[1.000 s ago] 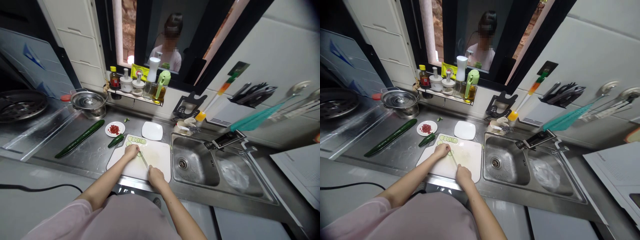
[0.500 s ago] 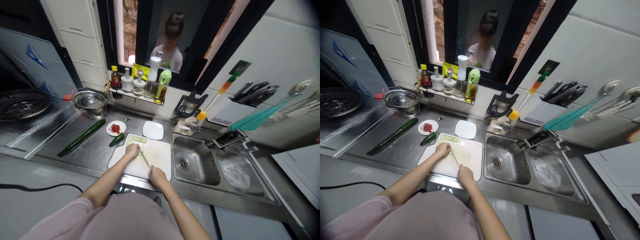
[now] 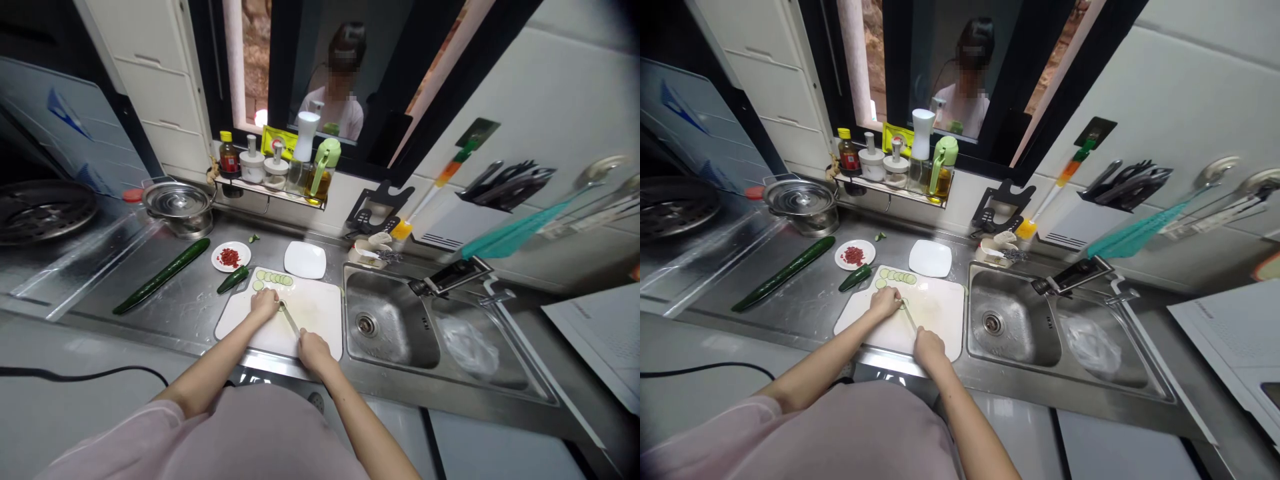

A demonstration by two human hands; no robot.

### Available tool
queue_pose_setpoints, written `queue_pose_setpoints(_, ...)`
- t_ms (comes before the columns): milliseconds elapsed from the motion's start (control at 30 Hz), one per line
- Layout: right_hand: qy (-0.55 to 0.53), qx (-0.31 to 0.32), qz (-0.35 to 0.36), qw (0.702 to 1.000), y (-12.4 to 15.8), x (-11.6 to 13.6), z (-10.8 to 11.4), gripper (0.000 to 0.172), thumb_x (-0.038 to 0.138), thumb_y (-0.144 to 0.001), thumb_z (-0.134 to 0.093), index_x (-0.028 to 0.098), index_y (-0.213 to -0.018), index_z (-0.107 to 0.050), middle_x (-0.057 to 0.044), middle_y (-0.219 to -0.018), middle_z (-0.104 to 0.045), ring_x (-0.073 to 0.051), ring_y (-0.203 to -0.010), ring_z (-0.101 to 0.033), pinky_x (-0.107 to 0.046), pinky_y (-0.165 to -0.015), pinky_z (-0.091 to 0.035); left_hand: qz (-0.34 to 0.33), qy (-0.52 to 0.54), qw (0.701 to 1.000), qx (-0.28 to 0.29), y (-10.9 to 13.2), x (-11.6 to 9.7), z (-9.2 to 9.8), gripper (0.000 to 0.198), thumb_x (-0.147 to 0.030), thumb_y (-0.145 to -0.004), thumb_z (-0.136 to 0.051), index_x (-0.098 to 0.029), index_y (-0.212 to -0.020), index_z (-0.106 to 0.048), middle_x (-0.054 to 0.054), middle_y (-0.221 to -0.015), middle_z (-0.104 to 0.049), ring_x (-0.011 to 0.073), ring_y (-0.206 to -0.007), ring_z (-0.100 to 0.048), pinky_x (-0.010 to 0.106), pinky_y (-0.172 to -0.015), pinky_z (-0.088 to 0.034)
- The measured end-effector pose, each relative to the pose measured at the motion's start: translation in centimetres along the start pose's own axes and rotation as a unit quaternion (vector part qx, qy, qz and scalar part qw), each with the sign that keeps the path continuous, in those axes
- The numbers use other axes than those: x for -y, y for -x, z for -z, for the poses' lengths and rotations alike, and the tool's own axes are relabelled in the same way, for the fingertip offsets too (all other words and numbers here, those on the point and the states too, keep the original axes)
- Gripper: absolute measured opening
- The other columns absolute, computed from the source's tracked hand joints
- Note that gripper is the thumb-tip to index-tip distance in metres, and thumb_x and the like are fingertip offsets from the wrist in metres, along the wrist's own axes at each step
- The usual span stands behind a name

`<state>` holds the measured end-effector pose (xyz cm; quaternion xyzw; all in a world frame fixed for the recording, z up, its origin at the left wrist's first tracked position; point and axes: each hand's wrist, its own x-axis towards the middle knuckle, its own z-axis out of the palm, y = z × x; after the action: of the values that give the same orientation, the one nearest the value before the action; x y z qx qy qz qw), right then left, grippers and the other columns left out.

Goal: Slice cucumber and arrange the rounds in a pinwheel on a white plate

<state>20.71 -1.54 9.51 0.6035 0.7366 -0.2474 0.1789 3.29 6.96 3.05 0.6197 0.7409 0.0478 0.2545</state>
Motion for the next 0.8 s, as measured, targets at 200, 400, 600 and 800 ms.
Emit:
queue_pose_setpoints(200, 0.001, 0.001, -0.004, 1.0, -0.24, 0.23, -0.07, 0.034, 0.015, -0.089, -0.036, 0.014, -0.117, -0.055, -0.018, -0.106, -0.068, -0.027, -0.103, -0.064, -0.034, -0.079, -0.047, 0.002, 0.002, 1.0, 0.002, 0.13, -0.12, 0.26, 0.018, -0.034, -0.077, -0.063, -0.024, -0.091, -0.067, 0.007, -0.11, -0.067, 0.0248, -0.106, -0.059, 0.033, -0.088, -0.041)
queue_pose_setpoints(400, -0.002, 0.001, -0.005, 1.0, -0.43, 0.27, -0.24, 0.034, 0.016, -0.088, -0.038, 0.014, -0.117, -0.056, -0.019, -0.106, -0.068, -0.027, -0.102, -0.065, -0.036, -0.078, -0.048, 0.003, -0.003, 1.0, 0.003, 0.16, -0.07, 0.27, 0.02, -0.033, -0.076, -0.061, -0.024, -0.093, -0.067, 0.007, -0.111, -0.067, 0.0253, -0.107, -0.059, 0.035, -0.088, -0.041)
queue_pose_setpoints(600, -0.002, 0.001, -0.008, 1.0, -0.32, 0.32, -0.2, 0.034, 0.014, -0.088, -0.036, 0.014, -0.116, -0.056, -0.018, -0.106, -0.068, -0.027, -0.103, -0.064, -0.034, -0.078, -0.047, 0.007, -0.001, 1.0, 0.008, 0.03, -0.13, 0.26, 0.02, -0.035, -0.075, -0.063, -0.024, -0.091, -0.066, 0.007, -0.111, -0.067, 0.025, -0.107, -0.059, 0.034, -0.089, -0.04)
queue_pose_setpoints(800, -0.003, -0.002, 0.0, 1.0, 0.0, 0.31, -0.27, 0.034, 0.015, -0.088, -0.037, 0.013, -0.117, -0.055, -0.019, -0.107, -0.068, -0.028, -0.104, -0.064, -0.036, -0.079, -0.048, 0.013, -0.002, 1.0, 0.015, -0.04, -0.43, 0.49, 0.019, -0.032, -0.073, -0.063, -0.024, -0.091, -0.066, 0.007, -0.11, -0.068, 0.0251, -0.107, -0.059, 0.035, -0.088, -0.04)
